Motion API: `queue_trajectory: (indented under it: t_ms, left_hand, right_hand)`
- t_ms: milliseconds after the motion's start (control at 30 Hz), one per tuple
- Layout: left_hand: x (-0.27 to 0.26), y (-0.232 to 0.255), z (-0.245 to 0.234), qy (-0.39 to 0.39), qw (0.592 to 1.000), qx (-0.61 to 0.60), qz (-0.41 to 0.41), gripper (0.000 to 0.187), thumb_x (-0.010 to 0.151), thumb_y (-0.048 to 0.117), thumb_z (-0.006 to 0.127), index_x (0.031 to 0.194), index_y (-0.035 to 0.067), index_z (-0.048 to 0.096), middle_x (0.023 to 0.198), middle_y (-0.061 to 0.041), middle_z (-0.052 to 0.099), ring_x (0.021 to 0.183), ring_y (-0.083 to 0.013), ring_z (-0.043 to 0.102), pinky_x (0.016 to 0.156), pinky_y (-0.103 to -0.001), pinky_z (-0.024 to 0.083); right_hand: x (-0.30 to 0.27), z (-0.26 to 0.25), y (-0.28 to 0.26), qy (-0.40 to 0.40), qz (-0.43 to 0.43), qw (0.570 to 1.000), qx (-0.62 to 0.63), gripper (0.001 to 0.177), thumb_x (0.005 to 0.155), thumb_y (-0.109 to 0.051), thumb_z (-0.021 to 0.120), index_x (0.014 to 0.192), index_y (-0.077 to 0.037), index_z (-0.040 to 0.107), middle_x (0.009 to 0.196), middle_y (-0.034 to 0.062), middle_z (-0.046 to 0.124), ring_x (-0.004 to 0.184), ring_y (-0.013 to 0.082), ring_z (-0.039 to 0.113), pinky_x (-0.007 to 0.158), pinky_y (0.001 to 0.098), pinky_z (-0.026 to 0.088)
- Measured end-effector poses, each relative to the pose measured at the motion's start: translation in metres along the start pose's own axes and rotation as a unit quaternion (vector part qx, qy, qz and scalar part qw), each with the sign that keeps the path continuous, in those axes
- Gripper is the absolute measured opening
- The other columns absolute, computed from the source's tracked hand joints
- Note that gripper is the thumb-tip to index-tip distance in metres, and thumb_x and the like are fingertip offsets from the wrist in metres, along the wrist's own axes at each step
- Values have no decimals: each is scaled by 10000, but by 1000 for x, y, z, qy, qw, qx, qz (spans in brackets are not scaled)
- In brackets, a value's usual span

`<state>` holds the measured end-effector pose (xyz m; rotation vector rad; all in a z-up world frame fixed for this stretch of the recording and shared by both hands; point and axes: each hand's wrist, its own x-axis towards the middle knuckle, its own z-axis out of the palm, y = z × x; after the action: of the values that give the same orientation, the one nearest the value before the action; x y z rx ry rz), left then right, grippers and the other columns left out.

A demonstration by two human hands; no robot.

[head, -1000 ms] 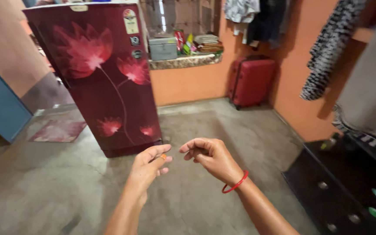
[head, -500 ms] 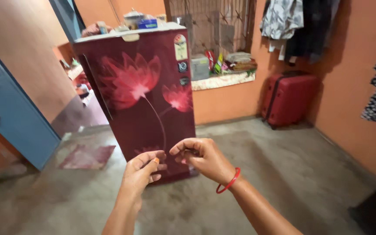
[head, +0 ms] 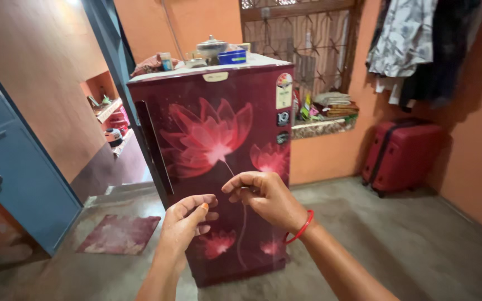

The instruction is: The person uses a screwdriver to loosen screws on a white plastic light fixture base, then wipes the fixture with a cloth. They proceed to connect electrical wires to the fixture's socket.

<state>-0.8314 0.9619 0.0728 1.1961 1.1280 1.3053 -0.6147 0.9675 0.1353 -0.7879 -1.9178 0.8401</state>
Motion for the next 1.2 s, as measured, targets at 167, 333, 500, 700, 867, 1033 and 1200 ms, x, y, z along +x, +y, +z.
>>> queue_trajectory:
  t_ms: [167, 333, 500, 700, 867, 1033, 1200]
  left_hand:
    - [99, 10, -44, 22, 999, 0, 50, 266, 940, 153, 603, 1140, 70, 759, 1069, -28, 785, 860, -133, 731, 694, -278, 533]
    - [184, 34, -89, 75, 992, -13, 102, 251, 954, 136, 591, 1125, 64, 760, 1023, -30, 793, 780, -114, 706, 646, -261, 515]
    - [251, 50, -117, 84, 989, -37, 118, 247, 961, 136, 588, 1120, 57, 760, 1018, -34, 789, 735, -95, 689, 609, -240, 488]
    - [332, 79, -153, 155, 968, -7, 199, 210, 944, 122, 630, 1092, 64, 768, 932, -32, 803, 668, -85, 686, 568, -224, 491]
    - [406, 112, -196, 195, 944, 50, 263, 180, 927, 108, 674, 1063, 67, 785, 862, -45, 791, 632, -90, 663, 573, -245, 504]
    - [487, 138, -248, 178, 929, 106, 307, 180, 911, 131, 700, 1059, 78, 789, 886, -40, 795, 717, -90, 692, 676, -255, 547]
    - [589, 133, -279, 155, 874, 242, 393, 269, 853, 246, 766, 1071, 95, 818, 1206, -146, 708, 1262, -243, 579, 1050, -416, 459]
  right_hand:
    - [102, 10, 38, 13, -13, 998, -55, 303, 907, 85, 527, 1071, -13, 762, 917, 53, 802, 885, 80, 732, 798, 241, 583]
    - [208, 27, 54, 10, -91, 995, -50, 245, 903, 75, 591, 1074, 4, 752, 966, 59, 787, 907, 73, 702, 781, 235, 578]
    - [284, 34, 58, 0, -125, 987, -101, 192, 917, 49, 617, 1045, -16, 745, 944, 44, 777, 866, 87, 703, 718, 251, 571]
    - [375, 45, 64, 22, -241, 953, -181, 187, 872, 67, 633, 1009, -14, 731, 1073, 90, 752, 910, 164, 742, 744, 284, 601]
    - [447, 67, 80, 67, -247, 933, -255, 188, 892, 68, 598, 1001, -19, 724, 1082, 95, 756, 988, 237, 743, 872, 333, 588]
    - [531, 86, 96, 96, -273, 902, -319, 172, 899, 55, 614, 980, -35, 737, 1104, 93, 751, 1066, 276, 708, 926, 374, 551]
    - [594, 93, 113, 84, -251, 886, -381, 218, 834, 55, 651, 1015, -37, 730, 1116, 100, 729, 1119, 300, 668, 971, 396, 518]
